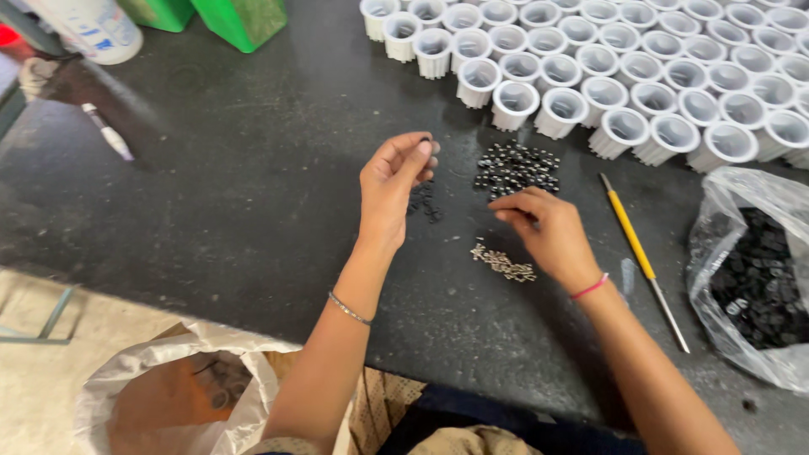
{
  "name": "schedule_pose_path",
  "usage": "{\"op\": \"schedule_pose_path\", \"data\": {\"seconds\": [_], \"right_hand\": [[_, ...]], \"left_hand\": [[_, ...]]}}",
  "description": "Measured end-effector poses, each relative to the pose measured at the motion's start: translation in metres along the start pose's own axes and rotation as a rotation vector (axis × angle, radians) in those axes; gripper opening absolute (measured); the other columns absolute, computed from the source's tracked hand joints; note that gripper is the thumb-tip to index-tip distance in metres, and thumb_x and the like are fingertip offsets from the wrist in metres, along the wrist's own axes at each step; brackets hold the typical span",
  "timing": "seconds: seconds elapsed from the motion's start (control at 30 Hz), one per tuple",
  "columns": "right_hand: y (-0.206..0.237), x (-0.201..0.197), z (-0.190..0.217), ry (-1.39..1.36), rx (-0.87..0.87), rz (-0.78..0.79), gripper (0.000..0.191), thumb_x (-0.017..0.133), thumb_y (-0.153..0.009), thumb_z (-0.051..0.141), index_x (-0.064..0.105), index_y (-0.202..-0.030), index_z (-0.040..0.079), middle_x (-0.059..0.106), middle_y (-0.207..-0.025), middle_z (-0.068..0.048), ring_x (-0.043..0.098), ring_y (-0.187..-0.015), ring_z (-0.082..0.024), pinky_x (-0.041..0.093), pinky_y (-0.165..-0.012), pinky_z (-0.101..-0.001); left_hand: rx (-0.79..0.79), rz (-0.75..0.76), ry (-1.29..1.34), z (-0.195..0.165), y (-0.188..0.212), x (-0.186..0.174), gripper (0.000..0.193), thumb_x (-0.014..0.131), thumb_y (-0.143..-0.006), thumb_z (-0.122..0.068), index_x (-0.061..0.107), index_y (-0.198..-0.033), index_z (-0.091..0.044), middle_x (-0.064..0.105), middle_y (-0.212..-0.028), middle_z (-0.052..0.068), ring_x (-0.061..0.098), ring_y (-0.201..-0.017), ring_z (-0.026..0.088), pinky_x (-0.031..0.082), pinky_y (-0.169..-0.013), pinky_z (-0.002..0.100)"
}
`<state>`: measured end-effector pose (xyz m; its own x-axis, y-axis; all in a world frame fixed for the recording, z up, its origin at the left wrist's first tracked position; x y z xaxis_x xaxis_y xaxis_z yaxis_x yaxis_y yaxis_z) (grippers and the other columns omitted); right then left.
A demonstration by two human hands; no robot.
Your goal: The person picks small black spherical components from the table, inserts a metal screw into each one by hand, occasionally using a yellow-handled tool to seat the screw, and places the assembled pieces into rows of white plastic cups. They also reach into a plastic bag of black plastic parts to replenish components.
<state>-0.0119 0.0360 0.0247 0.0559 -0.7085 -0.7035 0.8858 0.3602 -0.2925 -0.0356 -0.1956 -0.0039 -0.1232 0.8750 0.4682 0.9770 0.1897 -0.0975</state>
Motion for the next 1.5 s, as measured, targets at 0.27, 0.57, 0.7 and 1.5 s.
{"op": "schedule_pose_path", "data": {"seconds": [0.27, 0.57, 0.7, 1.5], "right_hand": [[0.016, -0.017, -0.031, 0.046, -0.098, 0.04, 0.015, 0.077, -0.084, 0.014, 0.077, -0.098, 0.01, 0.071, -0.091, -0.007, 0.069, -0.082, -0.027, 0.054, -0.072, -0.0377], [0.02, -0.014, -0.033, 0.121, -0.142, 0.022, 0.019, 0.079, -0.082, 0.021, 0.078, -0.099, 0.013, 0.07, -0.094, -0.002, 0.065, -0.089, -0.026, 0.053, -0.076, -0.0385], [0.024, -0.013, -0.032, 0.139, -0.151, -0.017, 0.015, 0.078, -0.082, 0.02, 0.077, -0.095, 0.013, 0.069, -0.092, -0.002, 0.065, -0.088, -0.025, 0.053, -0.076, -0.0379], [0.035, -0.047, -0.039, -0.169, 0.085, -0.318, 0.013, 0.079, -0.089, 0.011, 0.074, -0.098, 0.003, 0.073, -0.091, -0.006, 0.068, -0.073, -0.015, 0.054, -0.065, -0.0288]], "left_hand": [[-0.083, 0.141, -0.164, 0.031, 0.008, 0.046, 0.024, 0.07, -0.098, -0.014, 0.072, -0.118, 0.0, 0.076, -0.102, 0.005, 0.071, -0.09, 0.011, 0.058, -0.078, 0.026], [-0.099, 0.181, -0.212, 0.048, 0.006, 0.059, 0.027, 0.068, -0.097, -0.01, 0.071, -0.122, 0.002, 0.076, -0.102, 0.006, 0.07, -0.089, 0.01, 0.059, -0.08, 0.026], [-0.114, 0.173, -0.231, 0.052, 0.009, 0.065, 0.026, 0.069, -0.096, -0.008, 0.071, -0.119, 0.004, 0.077, -0.101, 0.008, 0.072, -0.089, 0.011, 0.059, -0.08, 0.026], [-0.142, 0.335, -0.325, 0.068, 0.035, 0.099, 0.013, 0.075, -0.091, -0.004, 0.073, -0.101, 0.003, 0.074, -0.087, 0.004, 0.069, -0.079, 0.009, 0.058, -0.073, 0.024]]}}
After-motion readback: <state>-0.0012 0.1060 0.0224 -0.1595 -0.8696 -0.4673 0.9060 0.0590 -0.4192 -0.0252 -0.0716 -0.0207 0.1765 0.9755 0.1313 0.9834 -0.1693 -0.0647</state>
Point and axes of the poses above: each hand's wrist, its own y-axis away from the middle knuckle, its own x-axis out of the palm, z = x × y, the point moved 2 cm from there along -y, towards the middle knuckle
